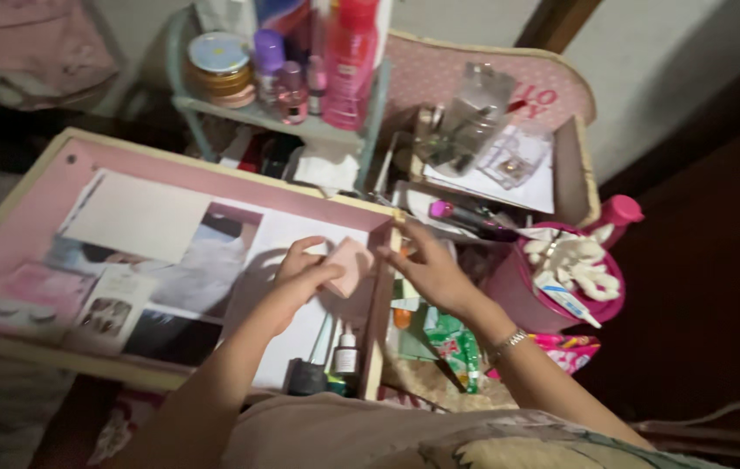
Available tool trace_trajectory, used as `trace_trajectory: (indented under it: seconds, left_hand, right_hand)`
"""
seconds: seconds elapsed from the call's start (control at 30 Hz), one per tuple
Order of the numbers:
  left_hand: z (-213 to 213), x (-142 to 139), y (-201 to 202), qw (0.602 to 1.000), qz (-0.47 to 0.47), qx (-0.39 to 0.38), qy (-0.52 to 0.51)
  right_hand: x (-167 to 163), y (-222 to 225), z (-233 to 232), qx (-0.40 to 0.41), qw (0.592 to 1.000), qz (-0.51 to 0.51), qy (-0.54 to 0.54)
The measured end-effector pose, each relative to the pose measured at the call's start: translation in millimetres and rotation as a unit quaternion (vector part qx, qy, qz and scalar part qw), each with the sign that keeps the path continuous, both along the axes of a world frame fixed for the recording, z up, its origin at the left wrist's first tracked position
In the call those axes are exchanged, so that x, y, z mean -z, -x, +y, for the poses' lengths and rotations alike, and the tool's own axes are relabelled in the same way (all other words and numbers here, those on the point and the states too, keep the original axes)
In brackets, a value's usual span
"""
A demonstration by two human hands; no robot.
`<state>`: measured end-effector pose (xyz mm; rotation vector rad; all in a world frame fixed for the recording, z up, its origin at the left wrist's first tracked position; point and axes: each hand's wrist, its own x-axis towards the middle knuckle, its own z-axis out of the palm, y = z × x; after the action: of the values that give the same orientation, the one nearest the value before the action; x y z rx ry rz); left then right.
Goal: The person removes cosmetic bottles, tubes, and small packages from a pink tray drawer one at a time and rearranges them neatly inside the tray, placing a hair dryer and other items and folding a paper packet at the end.
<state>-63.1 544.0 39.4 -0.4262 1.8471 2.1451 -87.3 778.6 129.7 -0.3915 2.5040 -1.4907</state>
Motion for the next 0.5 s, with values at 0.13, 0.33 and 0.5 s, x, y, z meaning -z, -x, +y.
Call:
trace_trajectory:
  seconds: [0.13,0.33,0.5]
  left_hand:
    - [-43,-6,-16,0.991,0.004,-0.032,-0.131]
    - [-123,-11,-15,0.990,-0.032,-0.056,-0.124]
    - [-212,7,-1,0.998,-0.011,-0.032,0.048]
  right_hand:
    - [22,4,-57,-0.056,0.979,-0.171,0.094]
    - [33,15,-141,-0.035,0.975,-0.170,0.137]
    - [40,26,-223,0.035,0.993,-0.076,0.087]
